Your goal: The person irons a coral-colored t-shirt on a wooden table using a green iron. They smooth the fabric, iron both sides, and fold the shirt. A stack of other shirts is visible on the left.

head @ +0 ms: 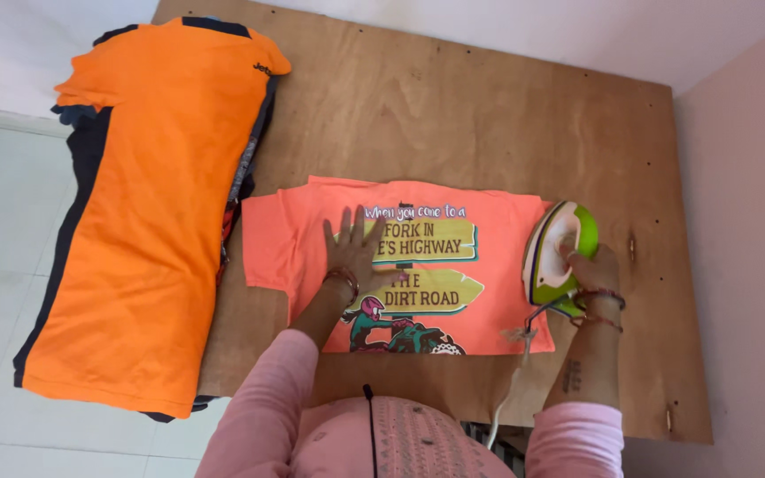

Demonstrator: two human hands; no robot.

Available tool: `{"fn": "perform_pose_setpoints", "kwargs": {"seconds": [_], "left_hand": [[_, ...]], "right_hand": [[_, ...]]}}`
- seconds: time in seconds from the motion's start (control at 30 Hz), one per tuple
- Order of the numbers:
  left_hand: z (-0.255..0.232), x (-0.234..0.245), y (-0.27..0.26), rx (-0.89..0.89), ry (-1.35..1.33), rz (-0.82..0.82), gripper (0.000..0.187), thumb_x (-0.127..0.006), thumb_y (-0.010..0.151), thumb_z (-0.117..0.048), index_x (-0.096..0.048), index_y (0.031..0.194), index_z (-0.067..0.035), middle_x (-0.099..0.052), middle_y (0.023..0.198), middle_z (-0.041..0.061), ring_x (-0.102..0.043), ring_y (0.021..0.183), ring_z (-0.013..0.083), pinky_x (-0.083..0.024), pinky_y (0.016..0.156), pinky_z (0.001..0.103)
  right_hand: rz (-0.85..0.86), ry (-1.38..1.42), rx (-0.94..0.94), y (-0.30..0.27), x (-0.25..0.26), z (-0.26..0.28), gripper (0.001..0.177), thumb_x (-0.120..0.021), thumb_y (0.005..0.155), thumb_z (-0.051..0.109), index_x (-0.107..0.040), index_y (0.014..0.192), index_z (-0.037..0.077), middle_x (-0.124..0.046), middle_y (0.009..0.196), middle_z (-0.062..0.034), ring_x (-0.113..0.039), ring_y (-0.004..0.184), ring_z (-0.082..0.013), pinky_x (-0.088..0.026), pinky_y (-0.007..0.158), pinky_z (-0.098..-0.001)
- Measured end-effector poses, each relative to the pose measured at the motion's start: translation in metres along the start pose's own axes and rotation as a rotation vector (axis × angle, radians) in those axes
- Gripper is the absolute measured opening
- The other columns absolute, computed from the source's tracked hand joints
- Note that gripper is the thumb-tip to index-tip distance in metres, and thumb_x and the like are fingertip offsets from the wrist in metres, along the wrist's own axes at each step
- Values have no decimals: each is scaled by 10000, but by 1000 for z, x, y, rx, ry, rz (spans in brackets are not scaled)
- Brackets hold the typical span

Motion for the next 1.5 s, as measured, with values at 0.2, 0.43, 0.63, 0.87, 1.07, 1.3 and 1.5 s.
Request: {"fn": "perform_pose_setpoints", "kwargs": {"seconds": [0.2,0.43,0.63,0.87,1.07,1.3,1.5], "left_hand": [[29,-49,-60,-279,-120,-153,1168,-586,800,-782,-217,1604,-20,-181,1685,227,-109,1576,367,-74,1232,595],[104,-52,-116,89,-81,-424,1057,-572,862,-688,-260,1572,30,-247,1637,272,-196,1532,414,-127,1224,561],[96,-41,-116,71,-24,-471,1031,-571,869,-676,-285,1553,40,-260,1624,279,-214,1523,418,-122,1216,572],[101,-44,-95,210,-181,-461,767,-543,945,-586,-447,1485,-49,-352,1636,200,-265,1555,343,-77,1269,585],[81,-45,-50,97,-98,-451,848,-446,976,-614,-334,1591,-41,-295,1664,174,-216,1564,321,-29,1247,589],[76,-44,-48,115,78,-339,957,-436,937,-707,-236,1603,-50,-220,1676,171,-147,1562,325,-25,1225,580],[78,-46,-49,82,43,-406,938,-506,907,-673,-321,1566,-33,-290,1639,188,-219,1532,342,-87,1206,594]], "right_hand": [[246,111,-54,-56,-17,14,341,-760,927,262,-691,1034,-55,-675,824,-72,-603,708,-175,-480,599,-366],[559,-45,340,-147,-136,102,453,-726,901,331,-630,1200,3,-659,983,-93,-623,857,-161,-544,740,-342],[549,-242,448,-178,-232,196,564,-722,876,435,-576,1226,18,-718,945,-206,-709,886,-380,-540,762,-454],[558,-340,497,-137,-280,223,577,-734,873,466,-606,1225,27,-725,1010,-217,-718,949,-396,-557,807,-484],[691,-366,517,-211,-254,172,666,-697,894,446,-495,1315,-29,-703,1003,-253,-700,916,-426,-555,765,-507],[393,-365,215,-176,-136,61,556,-718,812,406,-598,1213,40,-746,996,-211,-740,931,-376,-584,766,-473],[-4,-311,69,-115,-5,-36,430,-749,728,186,-664,1083,-42,-717,1006,-262,-720,952,-405,-560,816,-488]]}}
Point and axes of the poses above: each hand's wrist, its own y-axis towards the middle knuckle, its own x-axis out of the back of the hand, z = x × y, the point moved 9 cm from there along y, towards the middle knuckle
